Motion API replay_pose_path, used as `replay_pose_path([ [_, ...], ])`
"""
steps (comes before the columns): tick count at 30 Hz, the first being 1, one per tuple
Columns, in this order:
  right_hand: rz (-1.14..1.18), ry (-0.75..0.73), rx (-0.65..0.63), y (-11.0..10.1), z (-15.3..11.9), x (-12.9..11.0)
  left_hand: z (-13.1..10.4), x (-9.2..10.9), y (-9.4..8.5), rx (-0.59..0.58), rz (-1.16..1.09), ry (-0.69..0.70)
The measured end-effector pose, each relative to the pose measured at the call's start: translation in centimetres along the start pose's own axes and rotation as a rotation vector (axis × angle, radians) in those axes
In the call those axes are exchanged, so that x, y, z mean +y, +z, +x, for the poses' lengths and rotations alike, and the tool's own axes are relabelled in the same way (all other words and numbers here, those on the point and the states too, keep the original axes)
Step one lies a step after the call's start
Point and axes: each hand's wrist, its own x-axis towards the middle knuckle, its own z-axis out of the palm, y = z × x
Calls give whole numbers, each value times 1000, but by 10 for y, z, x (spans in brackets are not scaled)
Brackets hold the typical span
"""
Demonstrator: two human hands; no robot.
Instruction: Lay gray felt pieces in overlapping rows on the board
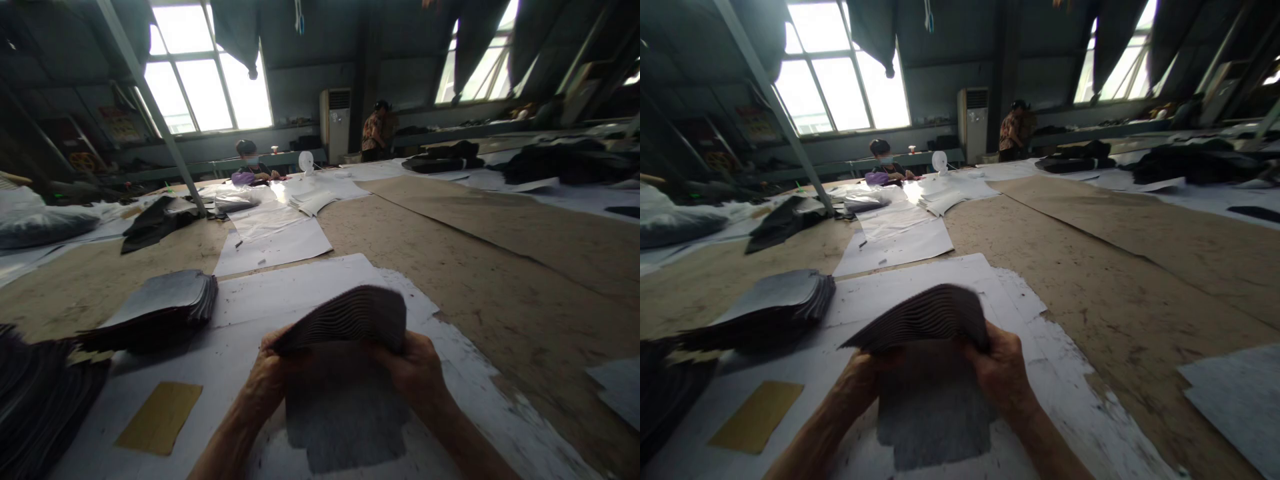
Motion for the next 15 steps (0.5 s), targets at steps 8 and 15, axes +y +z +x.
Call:
replay_pose_path([
  [8, 325, 277, -183, -1, 2, -6, 3, -3, 1, 28, -39, -105],
  [15, 372, 415, -91, 3, -1, -7, -1, 5, 4, 29, -20, -98],
])
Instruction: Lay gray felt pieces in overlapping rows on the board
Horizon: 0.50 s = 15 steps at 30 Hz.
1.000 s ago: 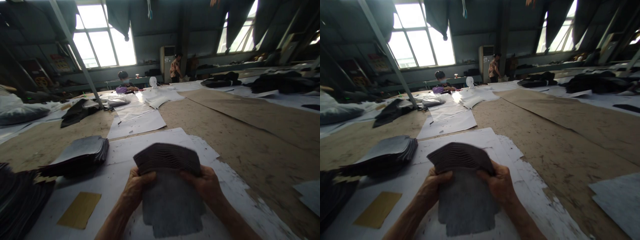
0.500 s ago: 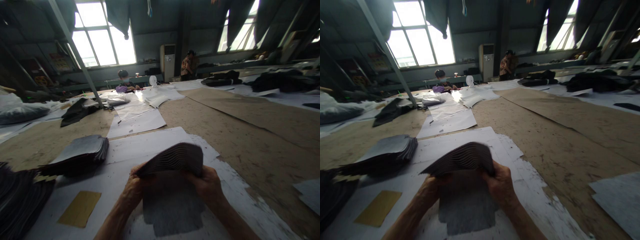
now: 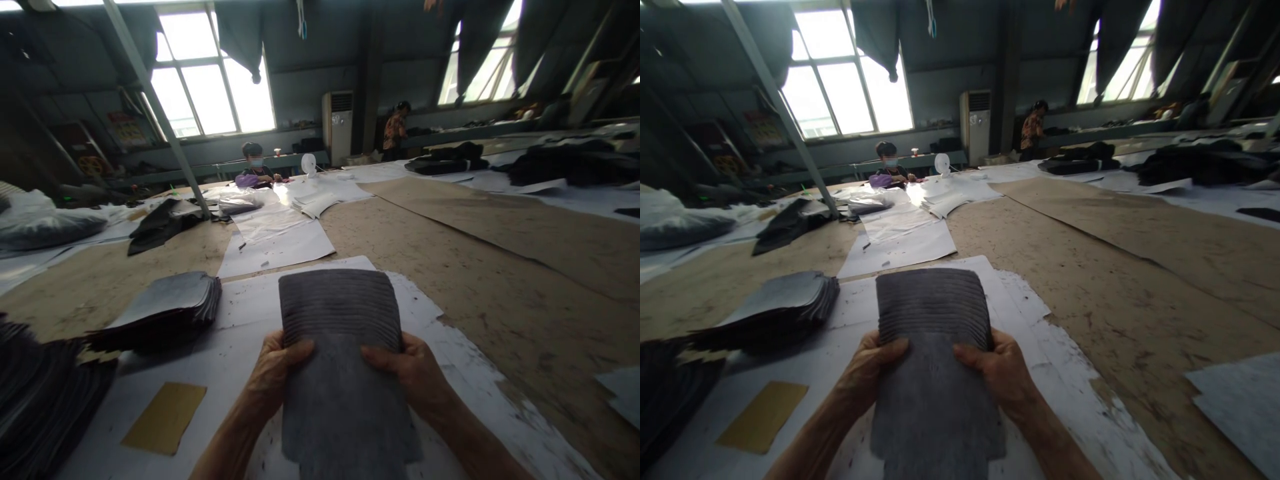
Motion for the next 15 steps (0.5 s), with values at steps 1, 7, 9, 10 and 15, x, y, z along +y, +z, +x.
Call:
replay_pose_path([
  [1, -7, -13, 35, 0, 0, 1, 0, 1, 1, -5, -4, -4],
  [7, 44, 56, 24, 0, 3, 3, 6, -3, 1, 39, -58, 57],
  [9, 75, 83, 23, -1, 4, 2, 7, -6, -1, 77, -66, 65],
  [10, 92, 95, 25, -1, 4, 2, 8, -8, -2, 96, -67, 66],
  [15, 161, 151, 14, 0, 4, 0, 10, -11, -5, 145, -68, 55],
])
